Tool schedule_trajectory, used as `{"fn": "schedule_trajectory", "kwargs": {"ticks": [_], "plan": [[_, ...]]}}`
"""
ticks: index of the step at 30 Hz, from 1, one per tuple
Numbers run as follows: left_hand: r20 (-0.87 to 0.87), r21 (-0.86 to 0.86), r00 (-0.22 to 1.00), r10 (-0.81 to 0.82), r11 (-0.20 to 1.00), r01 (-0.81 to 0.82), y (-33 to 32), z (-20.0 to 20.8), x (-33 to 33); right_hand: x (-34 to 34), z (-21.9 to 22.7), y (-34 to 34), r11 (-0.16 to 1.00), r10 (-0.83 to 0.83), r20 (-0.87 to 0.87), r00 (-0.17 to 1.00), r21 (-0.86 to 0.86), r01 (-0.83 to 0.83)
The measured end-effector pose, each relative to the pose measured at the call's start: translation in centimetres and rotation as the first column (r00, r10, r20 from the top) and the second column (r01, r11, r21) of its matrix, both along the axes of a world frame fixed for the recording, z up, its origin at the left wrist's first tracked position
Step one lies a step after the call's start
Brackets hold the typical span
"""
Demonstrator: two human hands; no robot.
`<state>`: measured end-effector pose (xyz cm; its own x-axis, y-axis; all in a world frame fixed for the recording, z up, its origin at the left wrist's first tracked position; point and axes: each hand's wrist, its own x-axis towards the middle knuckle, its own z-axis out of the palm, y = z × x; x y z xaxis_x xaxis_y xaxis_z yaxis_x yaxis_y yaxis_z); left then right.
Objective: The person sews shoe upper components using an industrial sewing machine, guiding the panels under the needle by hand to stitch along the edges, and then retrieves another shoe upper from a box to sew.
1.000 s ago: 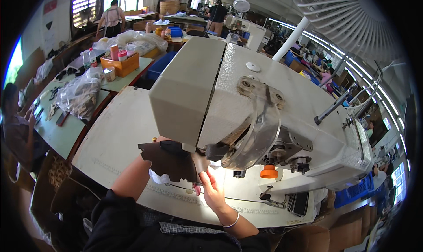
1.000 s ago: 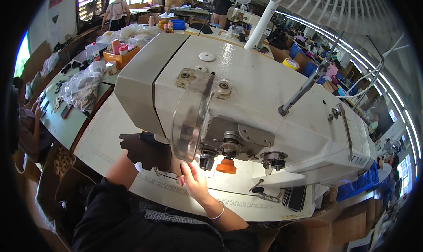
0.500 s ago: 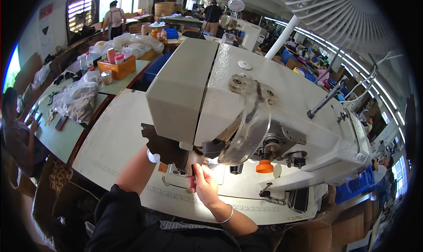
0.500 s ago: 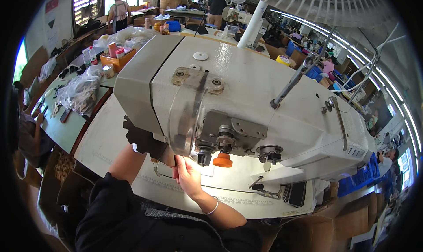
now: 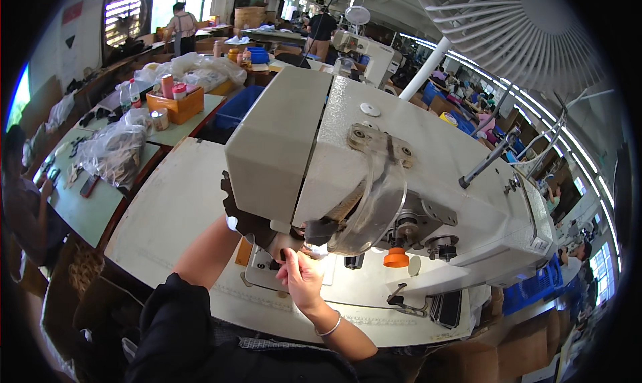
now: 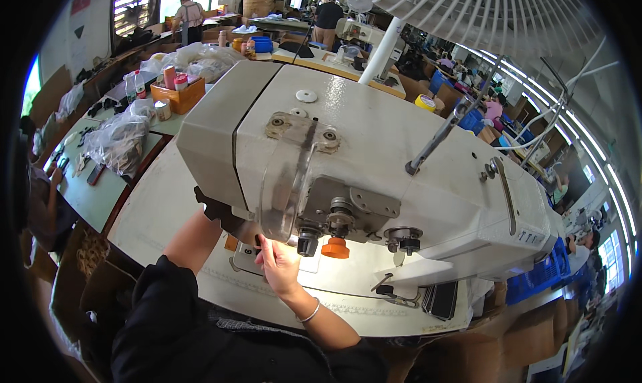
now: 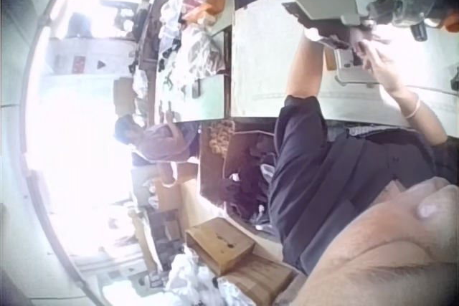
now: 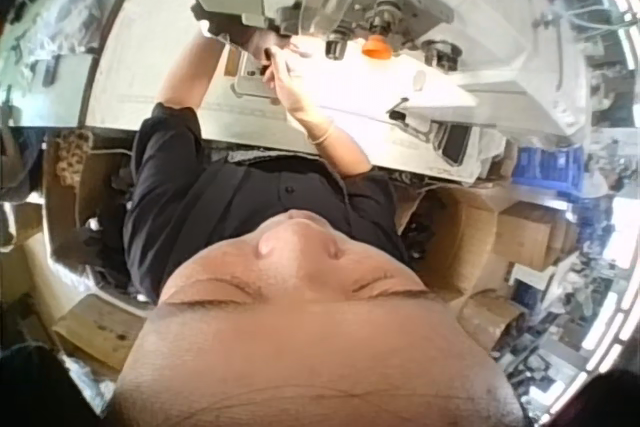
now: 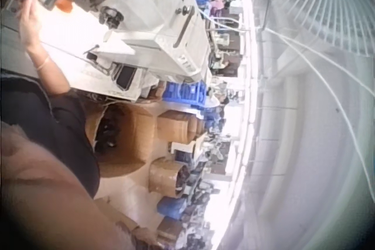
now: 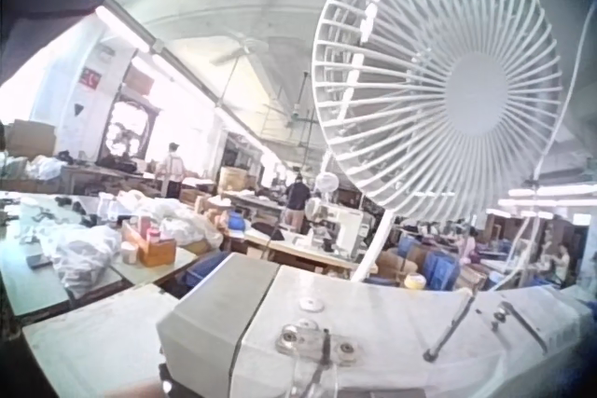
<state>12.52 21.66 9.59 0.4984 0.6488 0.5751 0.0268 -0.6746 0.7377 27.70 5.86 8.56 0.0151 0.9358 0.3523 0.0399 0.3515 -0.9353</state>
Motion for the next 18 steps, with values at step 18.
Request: {"fn": "schedule_trajectory", "kwargs": {"ticks": [18], "plan": [[-0.076,-0.164,0.987,-0.143,0.978,0.129,-1.3,1.7,-1.0,0.0,-1.7,0.6,0.99,-0.008,-0.036,0.999,0.142,0.014]]}}
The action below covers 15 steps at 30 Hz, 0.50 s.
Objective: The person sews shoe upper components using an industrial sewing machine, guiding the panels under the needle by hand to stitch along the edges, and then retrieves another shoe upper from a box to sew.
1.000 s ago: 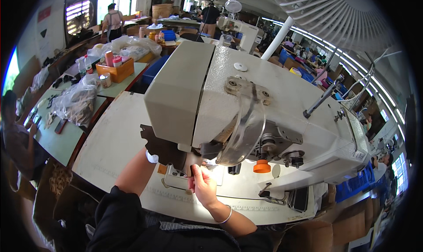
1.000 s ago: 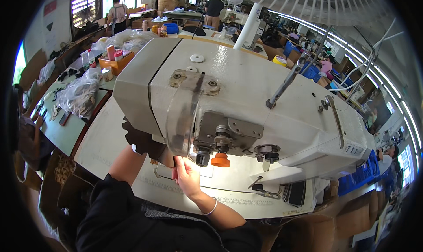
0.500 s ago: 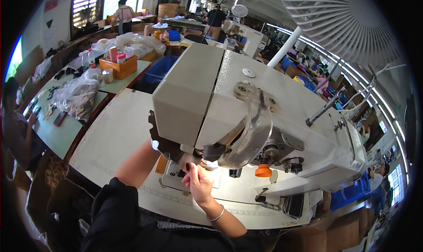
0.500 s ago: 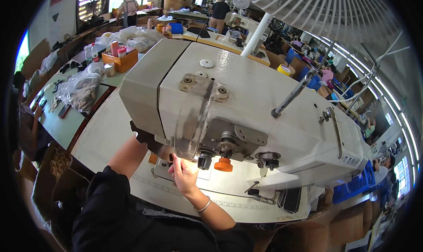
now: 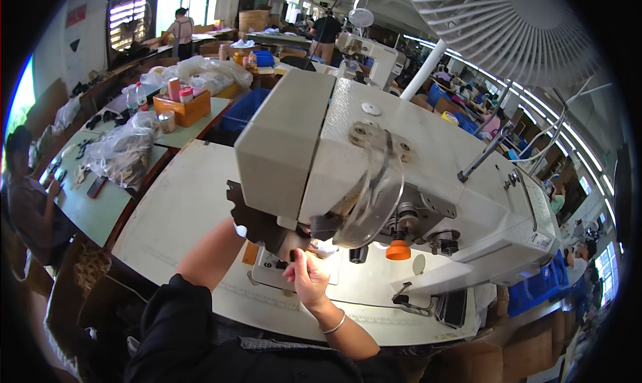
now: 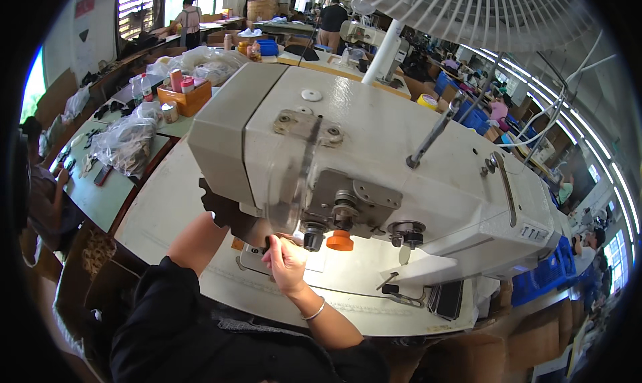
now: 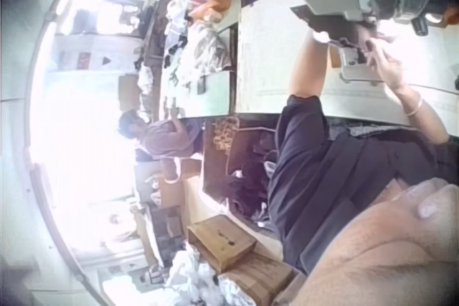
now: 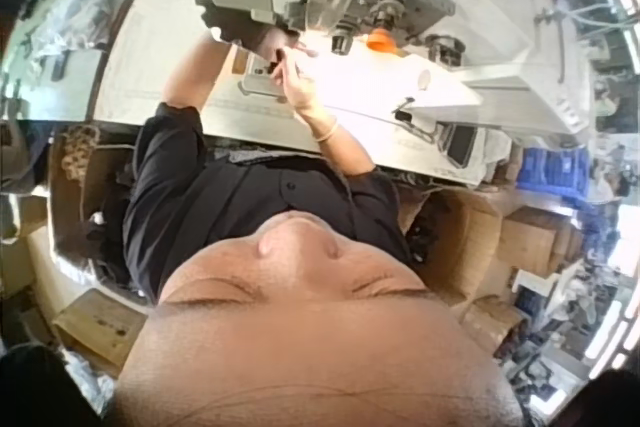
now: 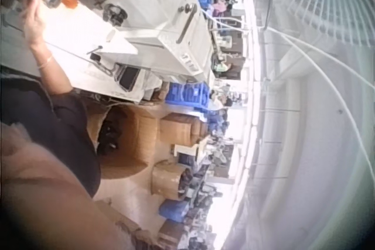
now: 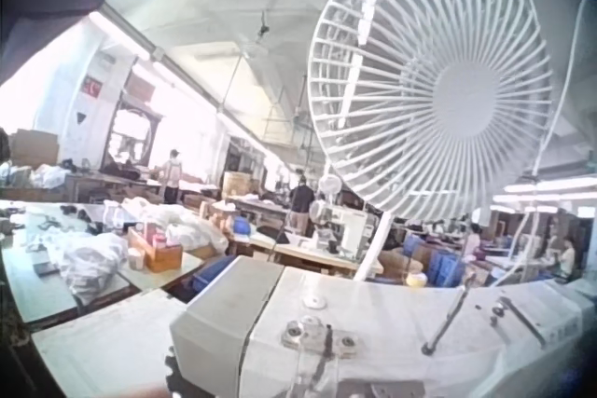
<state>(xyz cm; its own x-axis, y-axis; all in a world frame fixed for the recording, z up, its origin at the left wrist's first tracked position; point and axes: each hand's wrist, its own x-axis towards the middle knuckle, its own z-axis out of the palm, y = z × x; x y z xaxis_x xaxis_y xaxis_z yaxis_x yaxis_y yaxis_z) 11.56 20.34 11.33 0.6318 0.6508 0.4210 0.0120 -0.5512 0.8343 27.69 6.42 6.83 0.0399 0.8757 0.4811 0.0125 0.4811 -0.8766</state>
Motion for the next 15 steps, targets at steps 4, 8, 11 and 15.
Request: {"fn": "schedule_trajectory", "kwargs": {"ticks": [4,8,11,15], "plan": [[-0.025,0.027,0.996,0.082,0.996,-0.081,-1.9,1.6,0.2,0.6,-0.7,-0.1,0.997,-0.038,0.0,0.999,-0.074,0.038],[-0.003,0.041,0.981,0.196,0.98,-0.195,-1.7,5.1,0.7,0.7,-0.5,-0.6,0.992,-0.027,-0.119,0.993,-0.125,0.013],[0.026,0.05,0.97,0.243,0.969,-0.244,-1.8,5.8,-0.9,0.9,-0.7,-0.3,0.993,0.01,-0.132,0.991,-0.113,-0.025],[0.041,0.204,0.932,0.36,0.91,-0.361,-3.7,7.8,-3.8,0.8,-2.1,0.9,0.986,-0.053,0.494,0.868,0.163,-0.032]]}}
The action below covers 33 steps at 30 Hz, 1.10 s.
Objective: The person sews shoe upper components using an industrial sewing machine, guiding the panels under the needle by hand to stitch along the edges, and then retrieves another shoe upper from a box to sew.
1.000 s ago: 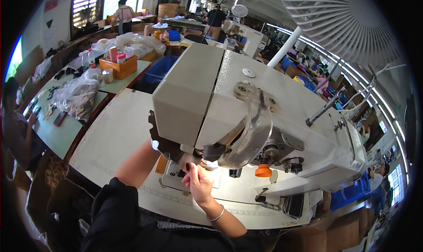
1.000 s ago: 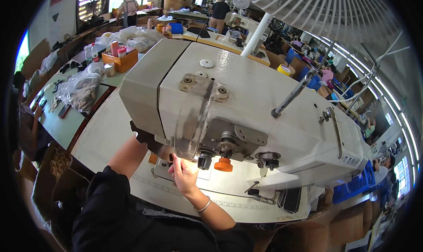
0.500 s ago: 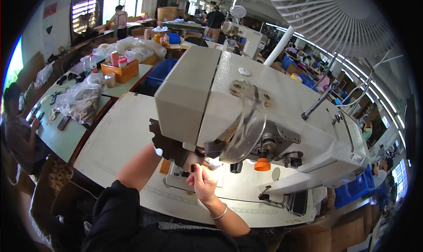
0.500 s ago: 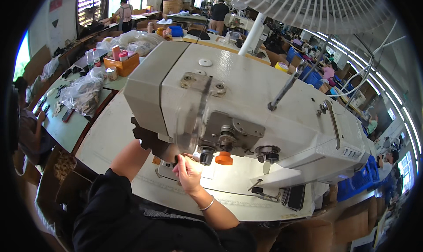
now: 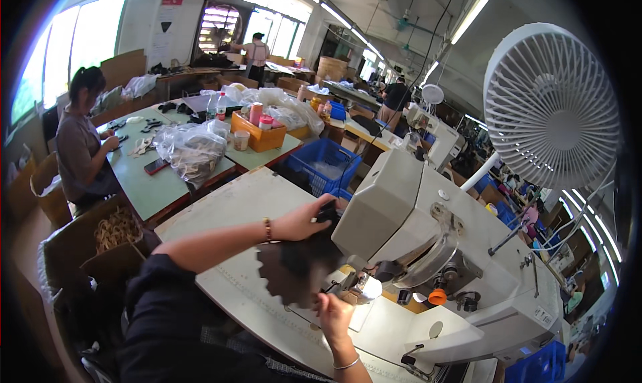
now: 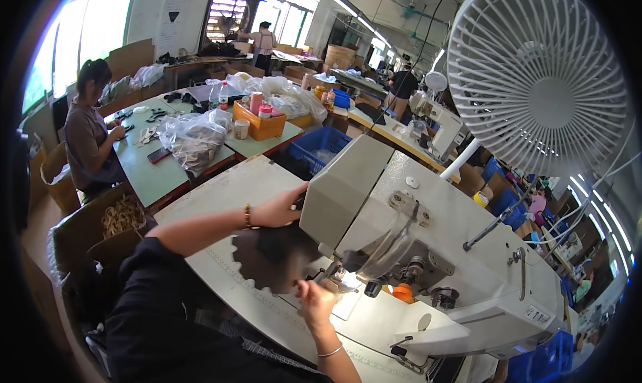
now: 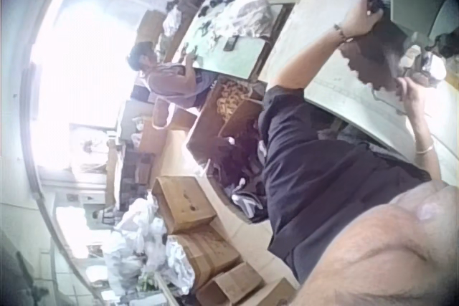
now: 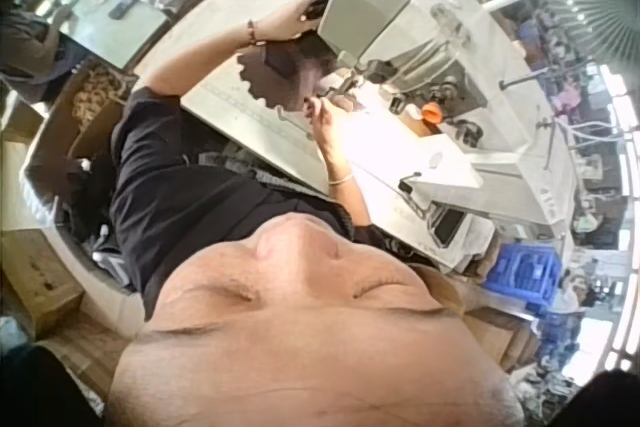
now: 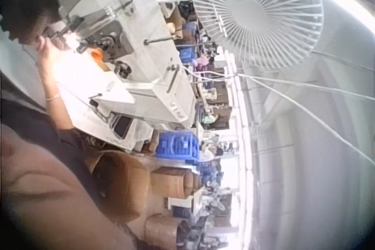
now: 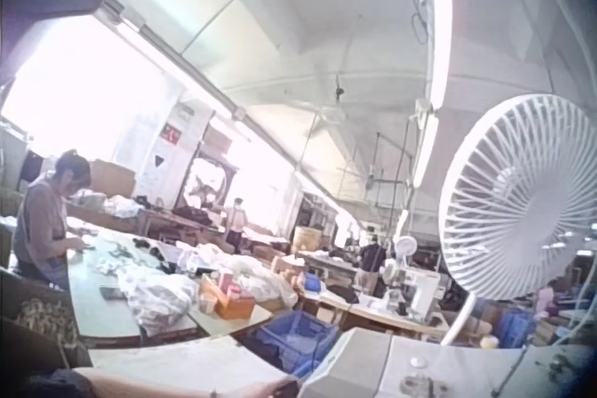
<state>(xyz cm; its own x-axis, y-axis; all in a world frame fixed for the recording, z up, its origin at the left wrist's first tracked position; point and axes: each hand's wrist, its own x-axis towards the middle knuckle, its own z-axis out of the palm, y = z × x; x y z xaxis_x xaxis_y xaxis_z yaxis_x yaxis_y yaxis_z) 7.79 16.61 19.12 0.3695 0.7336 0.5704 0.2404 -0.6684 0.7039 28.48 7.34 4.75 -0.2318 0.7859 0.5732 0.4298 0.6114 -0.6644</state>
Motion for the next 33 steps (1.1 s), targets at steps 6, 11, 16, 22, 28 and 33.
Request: {"fn": "schedule_trajectory", "kwargs": {"ticks": [6,11,16,22,28,33], "plan": [[-0.648,0.45,0.714,0.263,0.889,0.081,-5.7,-1.3,-8.5,-1.9,4.2,-2.3,0.95,-0.062,0.091,0.994,0.311,0.031],[-0.661,0.728,0.611,0.436,0.57,0.381,-10.6,-3.0,-9.1,-1.5,5.7,-3.8,0.953,-0.035,0.051,0.998,0.302,0.018],[-0.62,0.756,0.695,0.363,0.511,0.408,-13.7,-4.3,-5.6,-2.2,5.3,-3.5,0.685,0.14,-0.666,0.732,-0.469,-0.558],[-0.623,0.739,0.702,0.345,0.554,0.384,-12.1,-3.6,-5.6,-3.1,4.9,-2.3,0.818,0.034,-0.607,0.794,-0.44,-0.37],[-0.751,0.436,0.57,0.333,0.898,0.05,-11.2,-1.9,-3.2,-2.8,6.0,-1.2,0.88,-0.063,-0.586,0.808,-0.414,-0.232],[-0.72,0.49,0.607,0.337,0.866,0.099,-13.1,-3.2,-0.8,-0.4,4.1,-5.1,0.887,-0.142,-0.697,0.703,-0.405,-0.223]]}}
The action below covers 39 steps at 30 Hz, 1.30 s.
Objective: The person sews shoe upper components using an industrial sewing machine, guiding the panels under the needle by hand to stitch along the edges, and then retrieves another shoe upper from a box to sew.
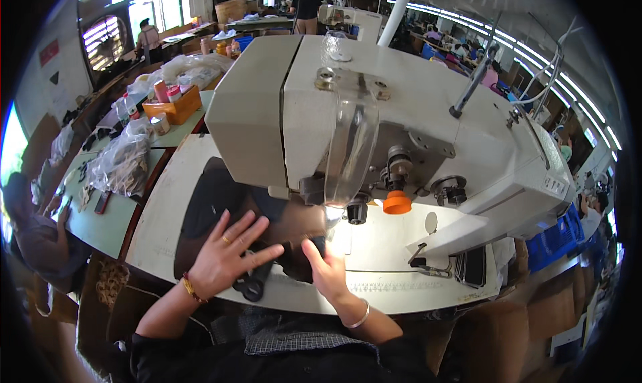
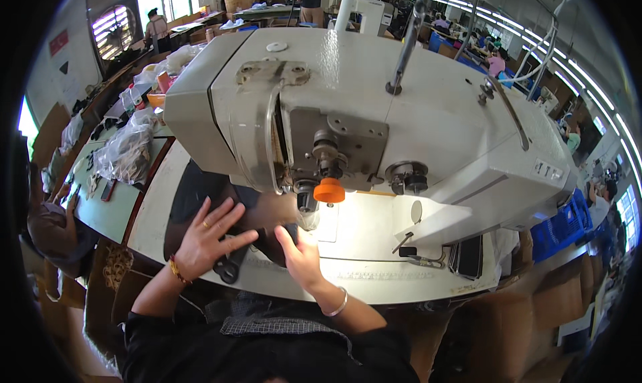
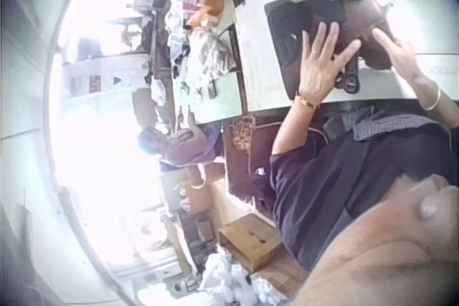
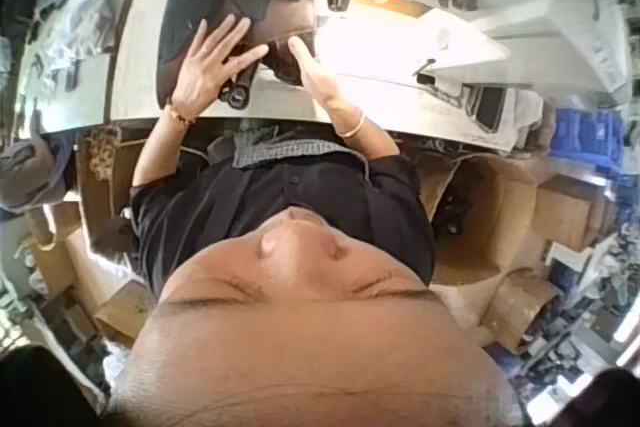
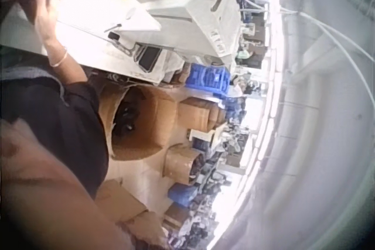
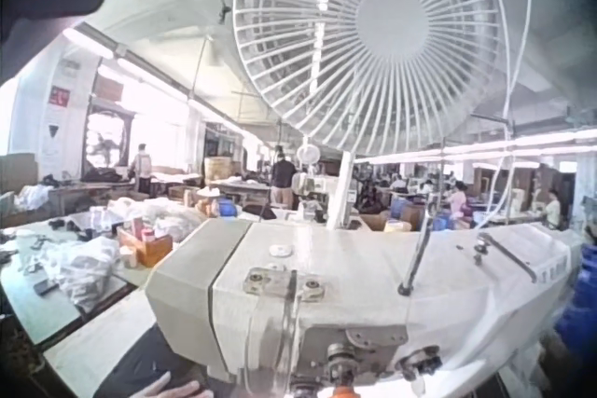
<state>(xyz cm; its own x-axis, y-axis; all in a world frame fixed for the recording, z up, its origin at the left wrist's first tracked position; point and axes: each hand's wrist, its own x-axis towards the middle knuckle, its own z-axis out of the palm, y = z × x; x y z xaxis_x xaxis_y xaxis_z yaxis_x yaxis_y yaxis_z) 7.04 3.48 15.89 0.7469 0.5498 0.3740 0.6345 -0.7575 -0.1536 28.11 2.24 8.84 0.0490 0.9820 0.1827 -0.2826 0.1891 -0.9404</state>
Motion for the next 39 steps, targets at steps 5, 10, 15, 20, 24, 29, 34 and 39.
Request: {"fn": "schedule_trajectory", "kwargs": {"ticks": [5,10,15,20,24,29,34,39], "plan": [[0.063,-0.026,0.998,-0.017,0.999,0.019,-0.5,0.3,1.4,1.3,-0.7,-0.3,1.0,0.01,-0.16,0.987,0.009,-0.009],[0.102,-0.039,0.995,0.0,0.999,0.004,-0.5,0.1,1.8,1.8,-0.5,0.1,0.999,0.022,-0.112,0.993,0.031,-0.019],[0.134,0.0,0.991,-0.004,1.0,0.004,-0.9,-0.6,2.4,1.9,-1.3,-0.6,0.999,-0.009,-0.129,0.992,0.034,0.014],[0.11,-0.029,0.994,-0.02,0.999,0.023,0.1,-0.1,1.8,1.7,-1.2,-0.1,1.0,0.009,-0.177,0.984,0.021,-0.005],[0.102,0.005,0.994,-0.029,1.0,0.029,0.2,-0.5,1.3,1.4,-0.9,-0.6,0.999,0.026,-0.132,0.991,0.039,-0.021],[0.112,0.008,0.993,-0.032,0.999,0.032,-0.2,-0.5,1.4,1.5,-0.8,-0.9,0.999,0.046,-0.144,0.989,0.017,-0.044],[0.099,-0.012,0.994,-0.039,0.999,0.04,0.1,-0.5,1.6,1.7,-1.4,-0.9,1.0,0.022,-0.119,0.993,0.018,-0.02],[0.069,-0.007,0.997,-0.02,1.0,0.02,0.3,-0.2,1.2,1.4,-1.0,-0.5,0.999,0.04,-0.12,0.992,0.023,-0.038]]}}
